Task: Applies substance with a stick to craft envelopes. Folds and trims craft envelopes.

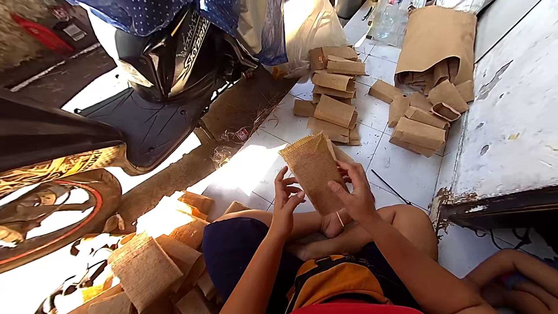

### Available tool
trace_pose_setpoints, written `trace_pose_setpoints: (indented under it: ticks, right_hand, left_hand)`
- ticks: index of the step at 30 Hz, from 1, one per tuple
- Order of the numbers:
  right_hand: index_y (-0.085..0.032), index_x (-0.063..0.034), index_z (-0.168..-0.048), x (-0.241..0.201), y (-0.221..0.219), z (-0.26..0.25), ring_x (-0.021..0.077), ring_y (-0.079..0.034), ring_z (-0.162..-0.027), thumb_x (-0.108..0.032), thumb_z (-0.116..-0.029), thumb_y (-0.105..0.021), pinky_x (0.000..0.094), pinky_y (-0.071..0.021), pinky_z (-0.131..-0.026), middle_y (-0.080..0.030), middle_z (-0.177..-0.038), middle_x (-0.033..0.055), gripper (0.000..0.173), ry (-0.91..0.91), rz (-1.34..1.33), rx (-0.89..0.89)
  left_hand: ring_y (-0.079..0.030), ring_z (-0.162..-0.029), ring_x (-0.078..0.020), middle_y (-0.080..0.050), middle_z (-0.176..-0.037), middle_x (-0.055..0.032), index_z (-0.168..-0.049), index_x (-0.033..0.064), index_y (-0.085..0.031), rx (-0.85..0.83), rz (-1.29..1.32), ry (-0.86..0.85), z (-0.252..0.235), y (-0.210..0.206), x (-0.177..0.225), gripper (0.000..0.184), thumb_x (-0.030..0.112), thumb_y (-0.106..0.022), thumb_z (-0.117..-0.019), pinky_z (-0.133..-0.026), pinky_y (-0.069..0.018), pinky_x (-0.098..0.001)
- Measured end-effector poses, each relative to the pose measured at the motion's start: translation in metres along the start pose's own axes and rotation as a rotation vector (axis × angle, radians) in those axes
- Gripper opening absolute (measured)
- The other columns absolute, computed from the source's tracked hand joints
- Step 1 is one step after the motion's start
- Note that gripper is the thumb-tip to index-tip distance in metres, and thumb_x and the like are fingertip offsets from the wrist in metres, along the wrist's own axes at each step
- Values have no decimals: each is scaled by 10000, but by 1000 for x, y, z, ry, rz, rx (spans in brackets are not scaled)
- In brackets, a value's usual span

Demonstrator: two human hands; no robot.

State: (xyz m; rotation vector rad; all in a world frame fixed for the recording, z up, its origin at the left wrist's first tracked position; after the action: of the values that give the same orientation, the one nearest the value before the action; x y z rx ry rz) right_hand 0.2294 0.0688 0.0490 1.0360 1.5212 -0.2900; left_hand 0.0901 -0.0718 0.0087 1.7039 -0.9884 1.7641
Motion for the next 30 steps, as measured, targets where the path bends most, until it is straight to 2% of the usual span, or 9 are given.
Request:
trace_pose_setpoints:
  ticks: [2, 6, 10, 12, 15, 19, 22, 25, 30]
  right_hand:
    - [-588, -62, -1399, 5, 4, -4, 215, -605, -1093, -240, -940, -687, 402, -530, -921, -598, -1208, 134, 502, -22, 21, 62]
    - [-559, -62, -1408, 8, 4, -4, 240, -617, -1164, -123, -900, -673, 434, -527, -947, -625, -1320, 137, 524, 11, 42, 88]
    - [-452, -67, -1521, 5, 4, 1, 201, -533, -1334, -25, -890, -598, 389, -490, -1073, -511, -1490, 136, 649, -84, -139, -112]
    - [-476, -91, -1516, 0, 4, 3, 182, -517, -1358, -6, -896, -529, 373, -493, -1082, -482, -1529, 101, 628, -106, -190, -197]
    - [-574, -111, -1440, -7, 7, 3, 178, -541, -1332, -26, -906, -537, 380, -507, -1068, -551, -1465, 65, 542, -115, -202, -276]
    - [-713, -106, -1237, -18, 15, 1, 152, -597, -1238, -101, -930, -587, 356, -532, -1012, -657, -1295, 35, 332, -89, -170, -283]
    - [-749, -108, -1131, -31, 17, -2, 102, -664, -1002, -192, -982, -610, 289, -568, -857, -705, -1106, 6, 220, -21, -144, -161]
    - [-734, -94, -1129, -42, 16, -10, 92, -679, -970, -235, -991, -636, 278, -575, -842, -715, -1074, 9, 220, -4, -176, -99]
    - [-723, -108, -981, -52, 10, -18, 76, -654, -887, -159, -954, -681, 242, -547, -772, -695, -958, -7, 71, 13, -110, -59]
  left_hand:
    - [-649, -1014, -163, -527, -1332, -52, -1602, 177, -279, -112, 54, -3, 5, -1, 5, 792, 297, -620, -897, -839, -593, -349]
    - [-624, -1141, -183, -394, -1513, -55, -1573, 204, -259, -192, 65, -17, 15, -6, 6, 844, 306, -687, -853, -863, -597, -366]
    - [-640, -1150, -182, -326, -1583, -60, -1564, 193, -225, -336, 103, -20, 21, -11, 3, 826, 286, -651, -862, -855, -609, -366]
    - [-690, -1062, -191, -502, -1412, -69, -1525, 124, -169, -355, 115, 43, 23, -13, 4, 879, 231, -672, -812, -854, -617, -369]
    - [-719, -930, -131, -640, -1138, -37, -1464, 12, -165, -296, 38, 175, 20, -10, 12, 959, 160, -807, -767, -857, -616, -313]
    - [-688, -1009, -48, -718, -1057, 37, -1269, -10, -512, -199, -44, 122, 20, 0, 17, 705, 121, -896, -692, -935, -573, -269]
    - [-673, -1073, -59, -698, -1132, 11, -1333, -25, -462, -249, -24, 109, 20, 2, 15, 826, 138, -917, -663, -969, -561, -266]
    - [-670, -1108, -82, -685, -1194, -16, -1395, -20, -403, -274, -3, 107, 19, -1, 13, 918, 114, -921, -650, -995, -558, -282]
    - [-573, -1226, -84, -512, -1417, -52, -1492, 42, -377, -291, -135, 16, 16, -5, 13, 1038, 259, -931, -641, -1018, -513, -266]
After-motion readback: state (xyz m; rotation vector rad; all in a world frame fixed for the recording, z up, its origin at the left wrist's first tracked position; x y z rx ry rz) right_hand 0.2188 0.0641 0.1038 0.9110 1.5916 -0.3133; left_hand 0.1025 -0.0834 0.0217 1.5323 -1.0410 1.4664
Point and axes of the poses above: each hand's wrist, its own z-axis away from the middle knuckle, its own y-axis out of the back of the hand, x = y × z, the point moved 3 cm from there along -z, towards the middle knuckle
